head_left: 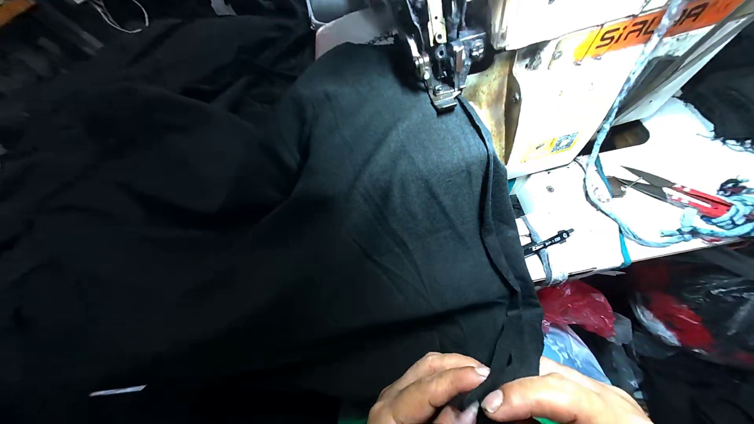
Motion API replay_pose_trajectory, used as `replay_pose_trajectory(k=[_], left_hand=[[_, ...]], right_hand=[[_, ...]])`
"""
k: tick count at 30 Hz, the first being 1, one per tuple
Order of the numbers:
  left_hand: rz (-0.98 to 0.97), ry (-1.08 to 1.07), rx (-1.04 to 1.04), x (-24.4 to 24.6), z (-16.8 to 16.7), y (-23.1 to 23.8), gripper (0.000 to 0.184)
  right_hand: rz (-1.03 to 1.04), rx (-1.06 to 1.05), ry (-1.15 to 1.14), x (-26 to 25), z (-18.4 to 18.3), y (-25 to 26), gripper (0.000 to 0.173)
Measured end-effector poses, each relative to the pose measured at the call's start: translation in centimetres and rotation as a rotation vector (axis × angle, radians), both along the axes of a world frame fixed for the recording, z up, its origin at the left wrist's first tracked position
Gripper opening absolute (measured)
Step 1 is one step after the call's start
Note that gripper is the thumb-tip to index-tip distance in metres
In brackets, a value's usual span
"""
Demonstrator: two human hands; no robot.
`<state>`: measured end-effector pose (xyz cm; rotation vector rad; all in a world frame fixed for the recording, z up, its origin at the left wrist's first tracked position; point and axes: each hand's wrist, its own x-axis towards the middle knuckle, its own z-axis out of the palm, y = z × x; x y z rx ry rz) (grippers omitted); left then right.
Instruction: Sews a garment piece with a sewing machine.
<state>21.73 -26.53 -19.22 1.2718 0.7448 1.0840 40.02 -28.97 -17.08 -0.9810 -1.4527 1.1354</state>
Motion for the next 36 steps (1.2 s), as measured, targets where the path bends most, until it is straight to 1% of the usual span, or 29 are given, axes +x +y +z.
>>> replay_pose_trajectory(k=[3,5,8,12,15,18,22,25,30,34,36], left_hand=[[0.006,0.003,0.018,0.1,-0.4,0.1,0.024],[-0.013,-0.007,-0.002,-0.1,-0.4,0.1,0.027],[-0.027,-0.011,-0.013,-0.4,-0.4,0.1,0.028],[-0.009,-0.002,0.009,-0.3,-0.8,-0.1,0.027],[-0.011,0.014,0.03,-0.3,-0.9,-0.2,0.024],[-0.026,0.017,0.056,-0.2,-1.0,-0.4,0.023],[-0.034,0.033,0.062,-0.1,-1.2,-0.6,0.023],[-0.033,0.045,0.067,-0.2,-1.2,-0.7,0.023],[-0.053,0.089,0.192,-0.4,-1.2,-0.6,0.025],[-0.054,0.217,0.342,-0.6,-0.8,-0.6,0.03],[-0.025,0.28,0.393,-0.4,-0.7,-0.6,0.025]], right_hand=[[-0.028,0.096,-0.078,-0.2,-0.8,-0.2,0.018],[0.009,0.138,-0.074,0.1,-0.9,-0.1,0.021],[0.08,0.1,-0.002,0.5,-0.8,0.1,0.028],[0.011,0.102,-0.054,0.1,-0.7,0.1,0.015],[-0.05,0.095,-0.068,0.0,-0.6,0.0,0.01],[-0.062,0.032,-0.047,0.2,-0.4,-0.1,0.012],[-0.07,-0.027,-0.086,0.2,-0.4,-0.1,0.011],[-0.067,-0.05,-0.126,0.2,-0.1,-0.1,0.014],[-0.062,-0.046,-0.18,0.3,0.3,-0.1,0.016],[-0.068,-0.051,-0.221,0.4,0.5,-0.2,0.016],[-0.092,-0.048,-0.279,0.4,0.6,-0.2,0.018]])
